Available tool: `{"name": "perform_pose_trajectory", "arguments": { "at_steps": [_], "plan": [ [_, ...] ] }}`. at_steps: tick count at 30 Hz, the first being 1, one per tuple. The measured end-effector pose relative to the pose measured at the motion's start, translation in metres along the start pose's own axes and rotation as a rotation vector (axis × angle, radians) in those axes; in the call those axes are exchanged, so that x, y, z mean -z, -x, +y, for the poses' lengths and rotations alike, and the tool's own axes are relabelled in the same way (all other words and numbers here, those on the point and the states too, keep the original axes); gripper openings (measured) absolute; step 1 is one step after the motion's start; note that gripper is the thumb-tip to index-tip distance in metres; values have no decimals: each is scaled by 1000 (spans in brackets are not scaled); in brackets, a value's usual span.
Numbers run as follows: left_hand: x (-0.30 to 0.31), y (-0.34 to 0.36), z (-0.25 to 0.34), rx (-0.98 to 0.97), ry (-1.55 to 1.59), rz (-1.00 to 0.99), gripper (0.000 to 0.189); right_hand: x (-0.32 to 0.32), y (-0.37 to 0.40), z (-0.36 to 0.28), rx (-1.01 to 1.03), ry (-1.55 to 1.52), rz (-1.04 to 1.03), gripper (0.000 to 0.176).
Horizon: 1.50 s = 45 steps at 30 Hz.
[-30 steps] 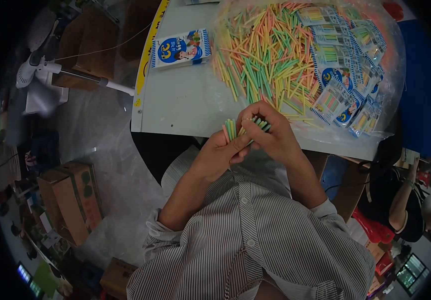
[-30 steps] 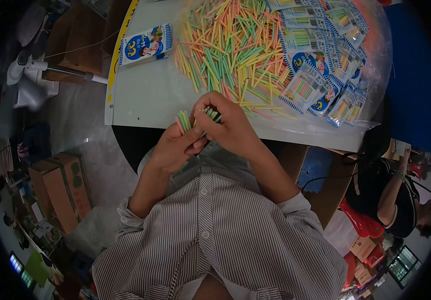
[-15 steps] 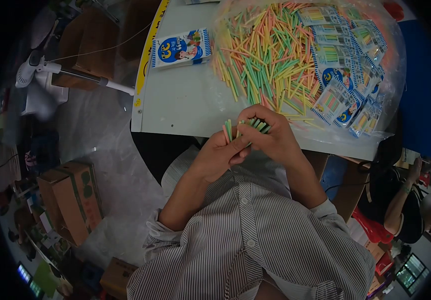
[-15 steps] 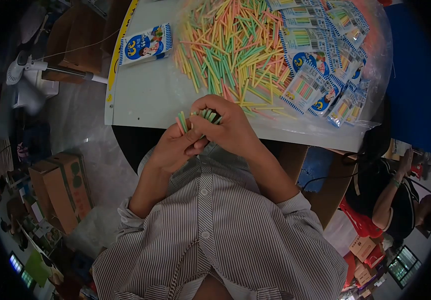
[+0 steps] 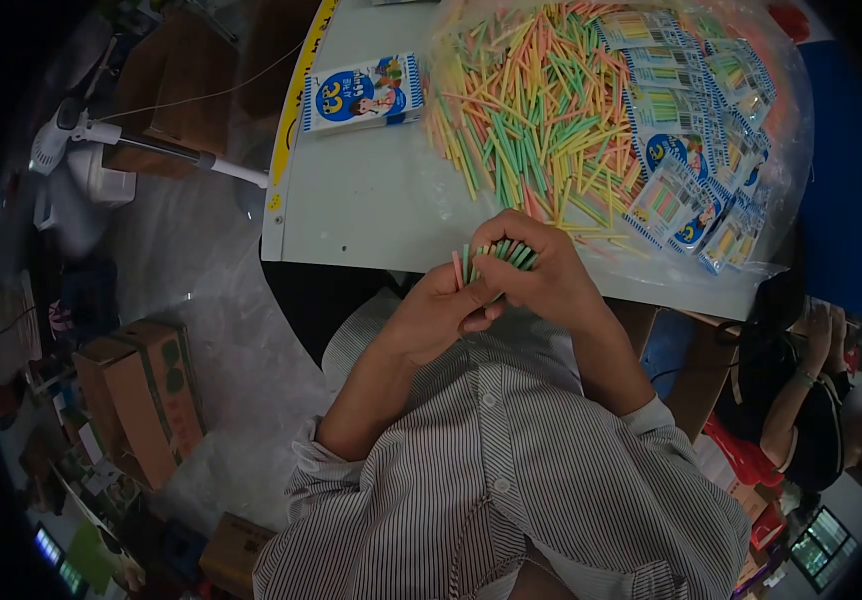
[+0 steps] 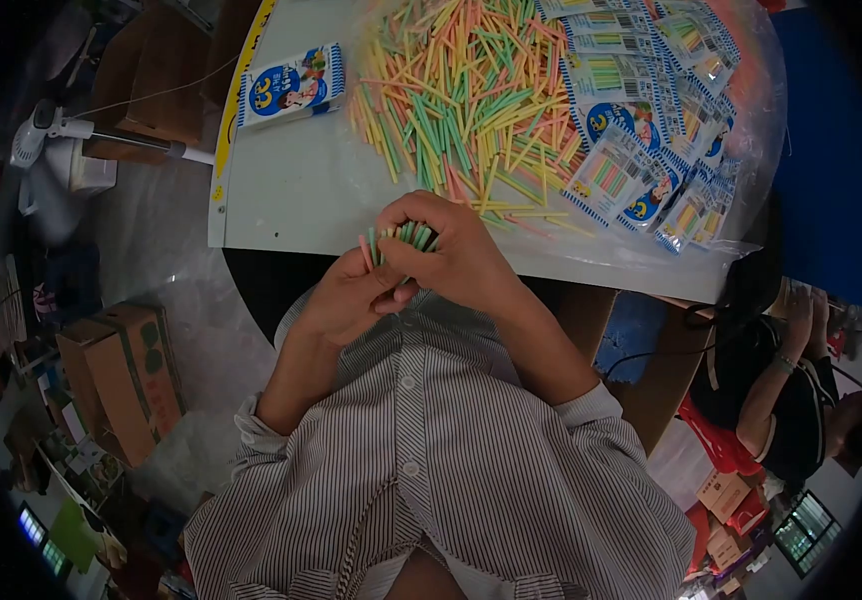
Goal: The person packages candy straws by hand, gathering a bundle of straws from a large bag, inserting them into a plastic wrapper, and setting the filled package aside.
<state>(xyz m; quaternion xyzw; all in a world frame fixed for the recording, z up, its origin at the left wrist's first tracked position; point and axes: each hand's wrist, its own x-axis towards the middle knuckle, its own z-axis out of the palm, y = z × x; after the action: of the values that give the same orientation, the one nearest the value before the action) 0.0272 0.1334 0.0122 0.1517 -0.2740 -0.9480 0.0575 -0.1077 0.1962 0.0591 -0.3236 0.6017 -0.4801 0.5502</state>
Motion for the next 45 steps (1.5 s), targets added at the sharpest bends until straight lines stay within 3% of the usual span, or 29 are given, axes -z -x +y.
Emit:
{"name": "perform_pose_trajectory", "arguments": {
  "at_steps": [4,6,7,10,12,16,18,19,21,22,24,25,27,28,29,30,32,33,36,39,42,44,45],
  "plan": [
    [1,3,6,117,36,-37,16,1,-2,-1,-41,-30,-50,16],
    [3,4,4,156,25,-48,16,6,-11,13,456,470,-77,20],
    [6,4,1,184,14,-91,15,7,-11,14,453,469,-79,20],
    [2,5,1,225,5,-87,15,6,-10,11,391,459,-261,26],
    [-5,5,5,235,3,-44,15,1,-9,10,287,182,-79,27],
    [-3,5,9,150,27,-47,15,1,-7,15,182,-41,5,28],
    [2,6,7,156,19,-53,15,5,-3,9,-151,-142,-407,26],
    [2,6,6,174,12,-50,14,2,-5,13,-148,-140,-403,26],
    [2,7,4,186,2,-48,14,-6,-11,20,161,-277,-373,22],
    [2,6,6,192,9,-47,14,-4,-10,15,172,-271,-380,22],
    [1,1,14,181,-1,-41,15,-1,-10,-3,-130,-318,-251,22],
    [-1,-1,18,91,-148,-6,14,-2,-18,-4,-115,-313,-263,22],
    [-3,-3,31,-4,-310,30,17,-2,-39,-3,292,-375,29,20],
    [-4,-3,42,-166,-665,216,22,1,-49,-6,307,-379,27,20],
    [-4,-5,52,-335,-1015,401,28,5,-59,-11,312,-195,144,18],
    [1,-12,66,-349,-1030,393,28,7,-65,-16,316,-10,265,16],
    [17,-30,94,-981,-1957,746,34,2,-70,-19,390,155,282,15],
    [26,-36,101,-1007,-1961,753,34,-1,-73,-20,446,318,298,15],
    [58,-46,111,-914,-2238,820,32,-10,-67,-10,488,389,295,15],
    [67,-42,113,-940,-2317,650,27,-10,-60,-3,483,351,289,15],
    [58,-37,111,-958,-2082,637,24,-6,-53,-7,383,533,292,13],
    [49,-33,113,-723,-1940,728,22,-4,-56,-1,420,553,286,13],
    [47,-33,114,-728,-1942,731,22,-4,-57,2,453,572,277,14]
  ]
}}
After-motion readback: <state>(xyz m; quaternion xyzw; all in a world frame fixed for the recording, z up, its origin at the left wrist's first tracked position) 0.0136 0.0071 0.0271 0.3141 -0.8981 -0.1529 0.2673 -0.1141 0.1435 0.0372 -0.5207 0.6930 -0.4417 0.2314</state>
